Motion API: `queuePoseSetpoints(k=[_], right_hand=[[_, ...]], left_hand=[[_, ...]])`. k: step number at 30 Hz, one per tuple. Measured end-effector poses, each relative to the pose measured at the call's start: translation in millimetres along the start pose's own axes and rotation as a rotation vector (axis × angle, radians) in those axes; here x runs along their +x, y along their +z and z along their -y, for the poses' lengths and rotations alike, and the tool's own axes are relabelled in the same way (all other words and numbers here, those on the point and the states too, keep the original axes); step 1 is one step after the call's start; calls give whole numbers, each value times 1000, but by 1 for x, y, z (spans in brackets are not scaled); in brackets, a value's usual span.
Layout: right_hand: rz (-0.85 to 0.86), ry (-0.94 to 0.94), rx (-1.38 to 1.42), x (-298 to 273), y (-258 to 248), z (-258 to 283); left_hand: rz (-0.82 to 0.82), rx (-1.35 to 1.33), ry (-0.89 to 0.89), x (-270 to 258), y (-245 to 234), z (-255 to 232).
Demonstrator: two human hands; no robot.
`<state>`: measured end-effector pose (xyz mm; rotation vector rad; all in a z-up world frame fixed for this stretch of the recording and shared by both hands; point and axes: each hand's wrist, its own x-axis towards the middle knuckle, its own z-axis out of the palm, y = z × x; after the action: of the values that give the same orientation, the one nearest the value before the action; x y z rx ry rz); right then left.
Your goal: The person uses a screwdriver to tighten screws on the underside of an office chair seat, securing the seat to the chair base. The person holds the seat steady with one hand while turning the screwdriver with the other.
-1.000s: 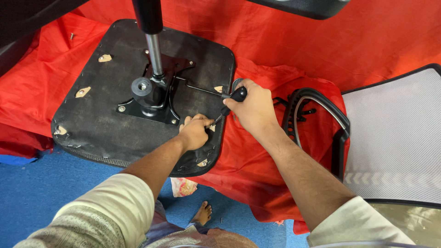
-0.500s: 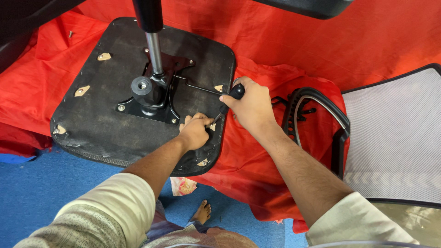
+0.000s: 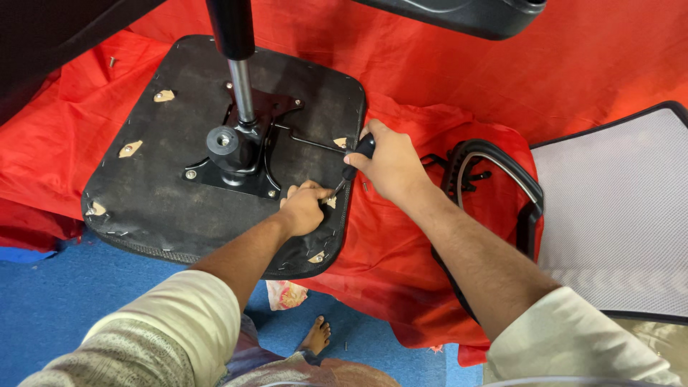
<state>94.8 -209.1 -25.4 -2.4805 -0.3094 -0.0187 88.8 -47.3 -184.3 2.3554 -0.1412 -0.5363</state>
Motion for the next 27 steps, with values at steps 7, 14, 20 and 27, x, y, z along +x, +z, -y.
queuePoseSetpoints(k=[7,14,20,27], right_hand=[[99,103,52,4,-5,-4],[105,-125,-2,2,-3,-3],[252,-157,-16,4,-3,-5],[223,-200,186,5,2,-10]], left_hand=[[-124,-566,221,25,-6,14],[-37,-669,498,46,-47,-5],[97,-545,481,36,-59,-19],[-54,-545,450,12,-50,-26]])
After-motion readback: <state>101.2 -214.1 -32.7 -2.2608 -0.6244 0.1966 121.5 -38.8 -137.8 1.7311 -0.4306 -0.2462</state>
